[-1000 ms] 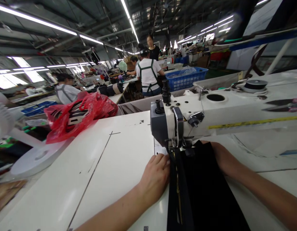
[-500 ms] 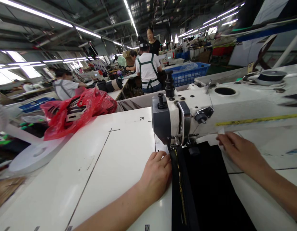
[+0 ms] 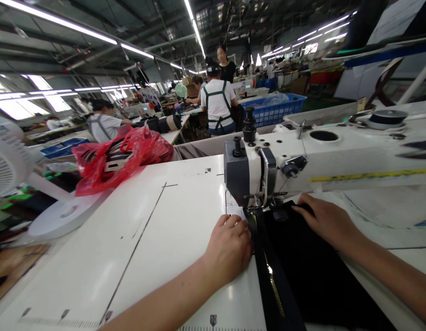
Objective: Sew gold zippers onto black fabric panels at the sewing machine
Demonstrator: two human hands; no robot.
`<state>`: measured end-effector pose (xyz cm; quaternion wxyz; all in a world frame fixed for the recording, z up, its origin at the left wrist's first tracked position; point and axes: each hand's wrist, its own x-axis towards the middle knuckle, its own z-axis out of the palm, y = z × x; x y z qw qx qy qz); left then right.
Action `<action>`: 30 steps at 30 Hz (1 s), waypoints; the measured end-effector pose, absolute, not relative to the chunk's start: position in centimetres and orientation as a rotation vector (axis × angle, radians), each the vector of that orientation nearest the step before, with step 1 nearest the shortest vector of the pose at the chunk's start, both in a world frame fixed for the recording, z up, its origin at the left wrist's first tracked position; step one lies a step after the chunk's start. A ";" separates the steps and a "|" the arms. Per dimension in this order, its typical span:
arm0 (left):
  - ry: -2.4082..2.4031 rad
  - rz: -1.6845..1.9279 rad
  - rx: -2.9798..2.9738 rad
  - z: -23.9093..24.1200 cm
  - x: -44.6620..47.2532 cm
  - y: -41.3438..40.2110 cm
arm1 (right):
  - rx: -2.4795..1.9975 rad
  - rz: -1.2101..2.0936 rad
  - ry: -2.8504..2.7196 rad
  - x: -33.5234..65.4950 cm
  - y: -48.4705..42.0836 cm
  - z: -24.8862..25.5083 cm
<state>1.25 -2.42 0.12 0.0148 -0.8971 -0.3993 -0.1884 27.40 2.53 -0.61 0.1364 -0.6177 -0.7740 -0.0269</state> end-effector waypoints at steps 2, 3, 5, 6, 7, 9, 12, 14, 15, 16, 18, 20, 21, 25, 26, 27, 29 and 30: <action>-1.267 -0.628 -2.784 -0.1 1.2 -2.5 | -1.764 -0.243 -2.284 27.4 2.3 -0.7; -1.284 -0.660 -2.779 -0.2 1.2 -2.5 | -1.715 -0.389 -2.296 27.1 1.9 -0.4; -1.331 -0.740 -2.761 -0.5 1.1 -2.6 | -1.515 -0.629 -2.307 25.8 0.6 0.4; -1.359 -0.787 -2.747 -0.7 1.1 -2.7 | -1.374 -0.669 -2.306 25.0 -0.2 0.8; -1.384 -0.841 -2.730 -0.8 1.1 -2.8 | -1.229 -0.643 -2.307 24.1 -1.0 0.9; -1.401 -0.933 -2.697 -1.1 1.0 -2.9 | -1.017 -0.488 -2.316 22.3 -2.3 0.6; -1.271 -0.972 -2.705 -1.4 0.9 -2.9 | -0.973 -0.301 -2.392 20.6 -3.1 -1.1; -1.138 -0.956 -2.730 -1.6 0.8 -2.7 | -0.991 -0.270 -2.440 20.3 -3.0 -2.0; -1.083 -0.951 -2.741 -1.7 0.7 -2.5 | -0.995 -0.267 -2.454 20.4 -2.9 -2.3; -1.037 -0.947 -2.753 -1.8 0.6 -2.4 | -1.000 -0.262 -2.459 20.4 -2.9 -2.4; -0.966 -0.921 -2.784 -1.9 0.5 -2.1 | -1.007 -0.256 -2.460 20.6 -2.8 -2.4; -0.904 -0.900 -2.808 -1.9 0.4 -1.8 | -1.012 -0.247 -2.468 20.6 -2.8 -2.2; -0.879 -0.897 -2.814 -1.8 0.4 -1.7 | -1.012 -0.244 -2.471 20.6 -2.8 -2.1; -0.839 -0.909 -2.808 -1.6 0.3 -1.5 | -1.005 -0.240 -2.465 20.5 -2.8 -2.0; -0.840 -0.909 -2.810 -1.5 0.3 -1.5 | -1.005 -0.238 -2.464 20.5 -2.8 -2.0; -0.846 -0.908 -2.811 -1.5 0.4 -1.5 | -1.006 -0.238 -2.464 20.5 -2.8 -2.0; -0.865 -0.905 -2.814 -1.4 0.4 -1.5 | -1.002 -0.243 -2.466 20.5 -2.8 -2.1; -0.872 -0.903 -2.817 -1.4 0.4 -1.6 | -0.996 -0.250 -2.469 20.5 -2.8 -2.1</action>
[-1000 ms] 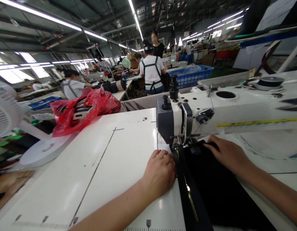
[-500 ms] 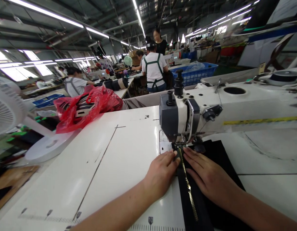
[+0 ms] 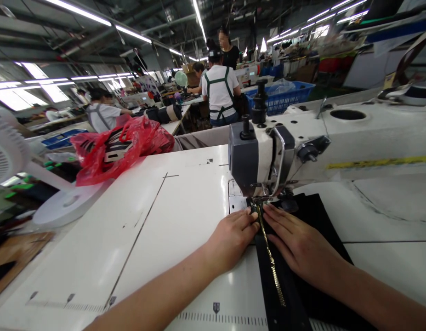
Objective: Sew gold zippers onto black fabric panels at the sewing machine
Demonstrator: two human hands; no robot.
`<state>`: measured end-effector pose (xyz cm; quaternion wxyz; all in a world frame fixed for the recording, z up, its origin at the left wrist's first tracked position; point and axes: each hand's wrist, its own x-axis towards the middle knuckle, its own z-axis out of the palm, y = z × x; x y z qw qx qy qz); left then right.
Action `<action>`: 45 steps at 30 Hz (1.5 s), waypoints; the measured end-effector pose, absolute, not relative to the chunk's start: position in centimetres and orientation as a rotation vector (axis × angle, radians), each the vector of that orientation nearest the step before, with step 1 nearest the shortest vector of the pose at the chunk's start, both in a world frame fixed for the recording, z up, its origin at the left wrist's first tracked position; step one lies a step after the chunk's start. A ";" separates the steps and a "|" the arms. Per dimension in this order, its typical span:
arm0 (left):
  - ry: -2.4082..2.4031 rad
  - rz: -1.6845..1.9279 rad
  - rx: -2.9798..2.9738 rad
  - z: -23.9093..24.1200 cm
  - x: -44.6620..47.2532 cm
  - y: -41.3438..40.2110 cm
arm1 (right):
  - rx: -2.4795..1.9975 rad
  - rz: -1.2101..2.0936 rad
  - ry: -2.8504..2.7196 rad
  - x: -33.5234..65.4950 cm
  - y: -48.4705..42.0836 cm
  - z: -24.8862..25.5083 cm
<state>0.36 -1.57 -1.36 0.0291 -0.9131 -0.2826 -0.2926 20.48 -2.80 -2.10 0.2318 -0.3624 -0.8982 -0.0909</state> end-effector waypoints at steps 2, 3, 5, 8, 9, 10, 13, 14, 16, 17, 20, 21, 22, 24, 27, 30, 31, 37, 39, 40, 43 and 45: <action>-0.874 -0.897 -2.822 -1.3 0.4 -1.6 | -0.990 -0.259 -2.470 20.5 -2.7 -2.1; -0.875 -0.898 -2.823 -1.2 0.4 -1.6 | -0.989 -0.259 -2.471 20.5 -2.7 -2.2; -0.876 -0.899 -2.826 -1.2 0.4 -1.5 | -0.986 -0.255 -2.475 20.6 -2.6 -2.2; -0.894 -0.880 -2.837 -1.5 0.4 -1.1 | -0.989 -0.246 -2.477 20.6 -2.2 -2.3; -0.901 -0.875 -2.841 -1.6 0.4 -0.9 | -0.994 -0.245 -2.475 20.6 -2.1 -2.4; -0.909 -0.873 -2.843 -1.7 0.4 -0.7 | -0.999 -0.242 -2.472 20.5 -1.9 -2.4; -0.941 -0.861 -2.857 -1.8 0.3 -0.3 | -1.014 -0.209 -2.454 20.6 -1.3 -2.4; -0.957 -0.850 -2.867 -1.8 0.3 -0.3 | -1.020 -0.178 -2.447 20.6 -1.2 -2.3; -0.999 -0.825 -2.896 -1.6 0.2 -0.4 | -1.030 -0.084 -2.441 20.8 -1.3 -2.0; -1.021 -0.817 -2.913 -1.5 0.1 -0.5 | -1.040 -0.034 -2.438 20.8 -1.6 -1.7; -1.078 -0.794 -2.967 -1.2 -0.1 -1.1 | -1.078 0.090 -2.448 20.7 -3.0 -0.7; -1.094 -0.788 -2.979 -1.2 -0.1 -1.3 | -1.090 0.121 -2.452 20.5 -3.5 -0.3; -1.113 -0.787 -2.984 -1.2 -0.1 -1.4 | -1.108 0.147 -2.453 20.2 -3.9 0.0; -1.136 -0.801 -2.976 -1.1 0.0 -1.5 | -1.169 0.185 -2.440 19.5 -4.2 0.6; -1.102 -0.797 -2.943 -1.1 0.1 -1.4 | -1.282 0.201 -2.399 18.6 -3.7 1.0; -1.009 -0.784 -2.902 -1.2 0.0 -1.9 | -1.304 0.191 -2.397 18.5 -3.1 1.1; -0.988 -0.787 -2.891 -1.3 0.0 -2.3 | -1.293 0.184 -2.399 18.7 -3.2 1.1; -0.910 -0.810 -2.817 -1.8 0.0 -6.4 | -1.143 -0.057 -2.334 20.7 -7.6 0.5; -0.891 -0.795 -2.830 -1.8 0.0 -7.5 | -0.994 -0.183 -2.379 20.9 -9.6 0.2; -0.882 -0.781 -2.844 -1.8 0.0 -7.9 | -0.916 -0.237 -2.401 20.9 -10.3 0.1; -0.879 -0.762 -2.922 -1.2 -0.1 -8.3 | -0.793 -0.267 -2.391 20.7 -10.9 0.3; -0.952 -0.803 -3.028 -0.2 -0.2 -8.0 | -0.868 -0.031 -2.382 20.5 -9.9 1.3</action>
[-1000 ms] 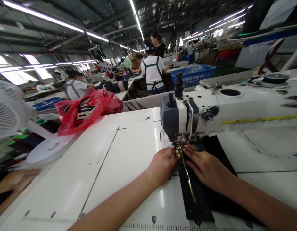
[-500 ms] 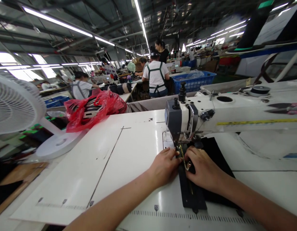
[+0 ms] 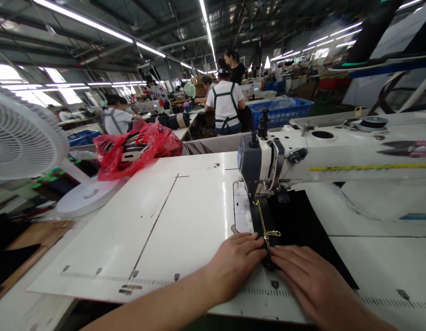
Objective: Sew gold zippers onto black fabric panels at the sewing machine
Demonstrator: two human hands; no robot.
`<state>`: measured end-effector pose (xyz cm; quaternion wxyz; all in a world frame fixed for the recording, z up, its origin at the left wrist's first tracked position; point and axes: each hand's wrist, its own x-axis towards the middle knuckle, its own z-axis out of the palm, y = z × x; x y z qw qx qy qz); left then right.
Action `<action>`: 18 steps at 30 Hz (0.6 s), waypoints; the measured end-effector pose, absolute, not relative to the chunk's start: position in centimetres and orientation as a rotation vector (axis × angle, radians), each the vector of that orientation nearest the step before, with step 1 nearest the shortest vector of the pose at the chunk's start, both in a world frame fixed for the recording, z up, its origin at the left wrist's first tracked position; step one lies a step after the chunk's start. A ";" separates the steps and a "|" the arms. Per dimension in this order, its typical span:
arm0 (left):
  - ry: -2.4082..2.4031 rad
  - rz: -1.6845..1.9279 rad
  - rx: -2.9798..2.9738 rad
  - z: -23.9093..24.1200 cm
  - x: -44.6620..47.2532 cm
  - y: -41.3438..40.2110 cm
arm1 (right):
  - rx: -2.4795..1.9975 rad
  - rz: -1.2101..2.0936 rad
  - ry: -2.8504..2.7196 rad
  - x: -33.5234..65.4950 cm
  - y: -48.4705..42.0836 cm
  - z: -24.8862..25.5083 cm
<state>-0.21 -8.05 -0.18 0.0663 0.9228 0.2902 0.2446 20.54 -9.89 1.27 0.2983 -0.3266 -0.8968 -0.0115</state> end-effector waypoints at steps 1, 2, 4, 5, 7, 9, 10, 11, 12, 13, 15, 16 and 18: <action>0.906 0.716 2.694 0.5 -0.2 -7.8 | -0.945 0.157 -2.388 20.5 -9.1 2.0; 0.964 0.690 2.605 1.3 -0.2 -7.5 | -1.039 0.365 -2.396 20.6 -8.2 2.9; 1.106 0.635 2.458 2.7 0.0 -6.9 | -1.201 0.716 -2.398 20.7 -6.3 4.9; 1.169 0.620 2.401 3.3 0.2 -6.7 | -1.257 0.835 -2.391 20.8 -5.4 5.8; 1.256 0.646 2.308 4.2 0.7 -6.1 | -1.309 0.951 -2.367 20.8 -4.2 7.2; 1.299 0.720 2.233 4.6 1.1 -5.7 | -1.309 0.952 -2.344 20.7 -3.7 8.0; 1.312 0.757 2.210 4.7 1.3 -5.5 | -1.310 0.931 -2.336 20.6 -3.6 8.3; 1.315 0.786 2.201 4.8 1.4 -5.3 | -1.310 0.906 -2.330 20.6 -3.6 8.5; 1.308 0.804 2.205 5.0 1.5 -5.2 | -1.306 0.883 -2.328 20.5 -3.7 8.7; 1.298 0.813 2.216 5.1 1.4 -5.1 | -1.300 0.864 -2.331 20.4 -3.8 8.9; 1.290 0.814 2.249 5.5 1.3 -5.0 | -1.279 0.856 -2.356 20.3 -4.0 9.1; 1.290 0.814 2.264 5.6 1.2 -5.0 | -1.268 0.851 -2.372 20.3 -4.1 9.2; 1.279 0.823 2.301 5.6 1.1 -4.9 | -1.270 0.800 -2.389 20.1 -4.3 9.2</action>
